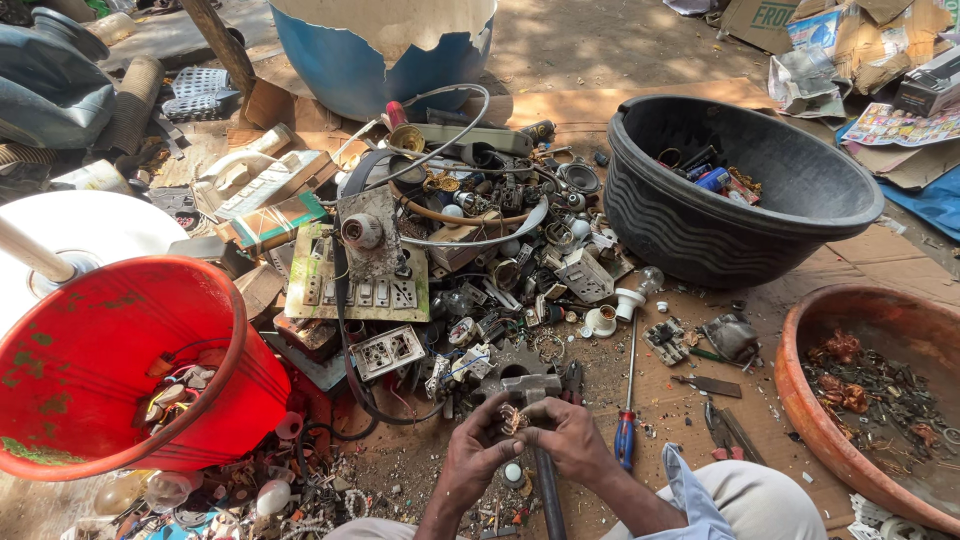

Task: The person sits on the ground and uses a hammer to break apart small electronic components, such as light bulb bases and plastic casings, on a metal gear. They also use pliers to strip wires and separate parts. The debris is scattered on the ground around them.

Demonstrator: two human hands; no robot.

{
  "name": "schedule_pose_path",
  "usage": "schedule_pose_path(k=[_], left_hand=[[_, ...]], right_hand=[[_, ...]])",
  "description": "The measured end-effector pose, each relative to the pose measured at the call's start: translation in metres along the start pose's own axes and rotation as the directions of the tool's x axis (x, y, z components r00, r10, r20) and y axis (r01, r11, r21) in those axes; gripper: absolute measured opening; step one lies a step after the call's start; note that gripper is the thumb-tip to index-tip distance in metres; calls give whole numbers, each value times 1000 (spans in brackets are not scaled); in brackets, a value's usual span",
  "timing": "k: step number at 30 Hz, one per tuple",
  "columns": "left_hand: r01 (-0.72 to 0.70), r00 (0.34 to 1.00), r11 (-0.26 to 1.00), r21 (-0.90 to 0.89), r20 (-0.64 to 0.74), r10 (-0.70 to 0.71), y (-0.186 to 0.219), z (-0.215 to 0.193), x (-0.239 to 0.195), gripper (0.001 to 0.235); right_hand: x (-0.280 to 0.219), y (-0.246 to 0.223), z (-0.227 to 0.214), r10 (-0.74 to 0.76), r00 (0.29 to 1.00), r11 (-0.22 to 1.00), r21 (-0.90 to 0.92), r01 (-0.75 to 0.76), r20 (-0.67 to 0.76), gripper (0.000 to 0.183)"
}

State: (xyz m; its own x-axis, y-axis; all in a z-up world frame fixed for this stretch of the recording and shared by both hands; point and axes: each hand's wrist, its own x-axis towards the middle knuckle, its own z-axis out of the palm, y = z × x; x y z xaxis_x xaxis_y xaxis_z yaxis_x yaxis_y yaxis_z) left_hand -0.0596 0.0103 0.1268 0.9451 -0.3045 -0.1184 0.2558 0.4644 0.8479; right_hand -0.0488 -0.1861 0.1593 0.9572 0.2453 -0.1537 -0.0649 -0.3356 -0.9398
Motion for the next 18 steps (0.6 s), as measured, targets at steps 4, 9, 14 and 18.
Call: schedule_pose_path(k=[4,9,14,18], left_hand=[[8,996,989,151,-88,6,0,-3,3,80],[67,981,968,243,-194,-19,-14,-5,9,62],[-33,986,887,462,-132,105,-27,-17,16,48],[114,970,905,410,-242,-13,-43,-24,28,43]], right_hand=[[6,-3,3,214,973,789,571,-226,90,53],[18,30,14,315,938,614,722,-319,146,46],[22,58,11,405,910,815,415,-405,92,62],[28,50,5,461,887,721,576,-386,18,55]])
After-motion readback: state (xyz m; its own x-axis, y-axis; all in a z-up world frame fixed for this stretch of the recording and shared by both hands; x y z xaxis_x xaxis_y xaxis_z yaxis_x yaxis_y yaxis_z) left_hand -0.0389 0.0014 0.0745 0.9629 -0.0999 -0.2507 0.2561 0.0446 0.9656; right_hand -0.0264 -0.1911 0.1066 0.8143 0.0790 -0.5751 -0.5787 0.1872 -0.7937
